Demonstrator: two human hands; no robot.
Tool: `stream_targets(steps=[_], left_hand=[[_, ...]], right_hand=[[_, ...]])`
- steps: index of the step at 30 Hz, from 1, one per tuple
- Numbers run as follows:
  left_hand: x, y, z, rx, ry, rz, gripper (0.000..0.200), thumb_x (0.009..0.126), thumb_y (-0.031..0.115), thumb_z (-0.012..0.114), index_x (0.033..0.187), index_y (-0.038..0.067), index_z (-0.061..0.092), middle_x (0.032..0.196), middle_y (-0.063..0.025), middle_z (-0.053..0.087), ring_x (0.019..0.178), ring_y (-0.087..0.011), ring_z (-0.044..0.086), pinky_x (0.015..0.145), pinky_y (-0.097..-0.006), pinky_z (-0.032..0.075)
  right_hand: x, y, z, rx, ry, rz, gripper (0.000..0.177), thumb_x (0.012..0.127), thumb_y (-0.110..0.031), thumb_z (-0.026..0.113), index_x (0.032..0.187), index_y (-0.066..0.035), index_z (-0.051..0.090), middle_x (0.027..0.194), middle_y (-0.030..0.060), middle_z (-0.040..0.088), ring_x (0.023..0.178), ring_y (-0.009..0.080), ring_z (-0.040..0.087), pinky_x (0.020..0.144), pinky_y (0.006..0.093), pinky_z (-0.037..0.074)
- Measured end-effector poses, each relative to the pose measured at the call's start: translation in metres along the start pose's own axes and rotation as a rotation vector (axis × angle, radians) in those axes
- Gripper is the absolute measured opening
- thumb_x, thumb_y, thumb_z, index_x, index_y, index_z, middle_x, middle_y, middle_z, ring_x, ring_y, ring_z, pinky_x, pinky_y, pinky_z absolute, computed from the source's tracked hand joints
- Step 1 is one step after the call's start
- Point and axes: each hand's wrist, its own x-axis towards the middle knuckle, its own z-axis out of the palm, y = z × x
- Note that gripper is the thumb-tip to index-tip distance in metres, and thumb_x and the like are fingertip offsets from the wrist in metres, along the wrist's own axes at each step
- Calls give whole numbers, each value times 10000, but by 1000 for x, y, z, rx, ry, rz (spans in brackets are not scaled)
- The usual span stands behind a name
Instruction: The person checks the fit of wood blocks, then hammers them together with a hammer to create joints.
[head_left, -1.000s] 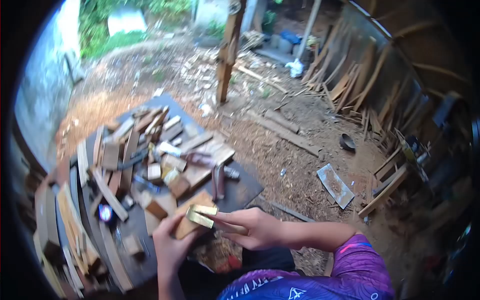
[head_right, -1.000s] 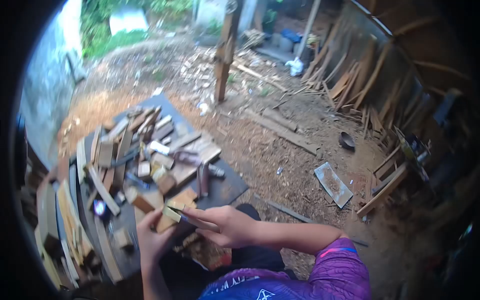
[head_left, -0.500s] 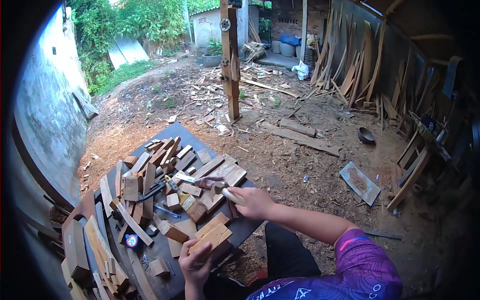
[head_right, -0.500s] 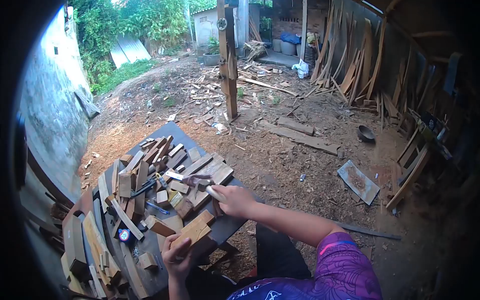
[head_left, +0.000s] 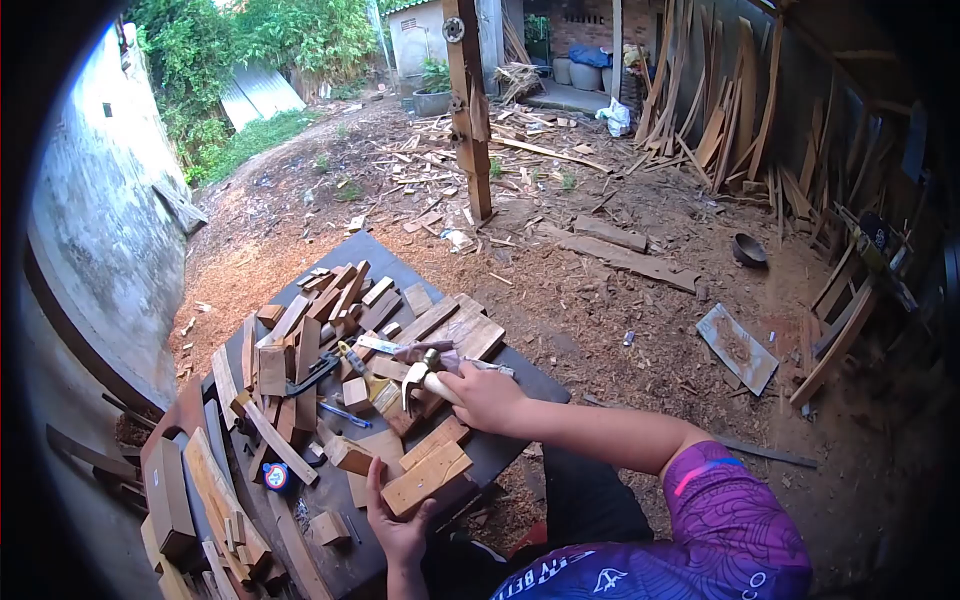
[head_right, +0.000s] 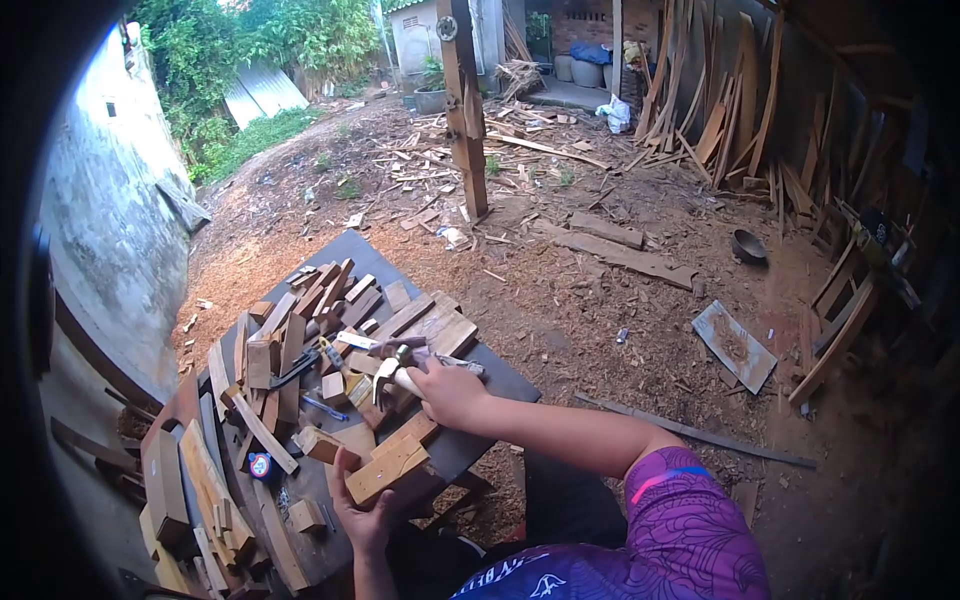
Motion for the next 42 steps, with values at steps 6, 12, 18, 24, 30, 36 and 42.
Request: stream_targets(steps=[6,12,18,24,30,36,42], left_hand=[[-10,-18,-23,-145,-98,-191,775,832,372,987,1392,-28,632,1254,-86,733,1163,-158,703,1008,-314,555],[-13,-19,-23,-153,-60,-230,668,839,376,982,1277,-14,661,1132,-41,750,1051,-132,716,970,-292,558],[-12,-15,-21,-197,-78,-244,602,826,406,985,1154,33,644,1091,-21,737,1008,-93,691,913,-272,549],[-12,-19,-26,-239,-114,-238,590,830,367,991,1160,25,642,1088,-21,736,995,-88,689,900,-260,547],[-9,-15,-23,-204,-105,-233,584,847,380,978,1167,22,644,1091,-21,735,999,-89,688,907,-261,542],[-5,-17,-26,-203,-130,-244,577,857,375,970,1173,21,640,1101,-25,735,1011,-94,691,918,-264,542],[-5,-13,-24,-199,-131,-243,563,868,363,962,1175,19,639,1108,-30,740,1023,-101,698,924,-268,546]], right_hand=[[-6,7,6,-66,50,-20,598,927,-292,783,1453,-123,554,1204,191,606,1100,395,700,881,509,610],[-26,6,-9,67,158,-81,422,944,-261,759,1319,-93,661,1173,146,627,1124,357,663,872,501,592],[-60,-32,-51,679,-1,-420,525,1014,-300,760,1470,-71,639,1264,172,691,1206,338,667,1042,426,538],[-67,-48,-20,647,-33,-427,692,912,-266,864,1505,-47,581,1361,208,680,1257,387,666,1099,459,520],[-68,-48,-6,724,43,-325,570,842,-211,897,1353,-54,698,1238,179,745,1169,362,727,1050,440,561],[-73,-52,-3,717,87,-253,563,796,-198,897,1313,-54,724,1227,177,759,1162,353,739,1043,430,567],[-76,-56,-6,712,103,-220,563,789,-212,904,1306,-62,739,1220,178,766,1159,356,745,1034,426,574]])
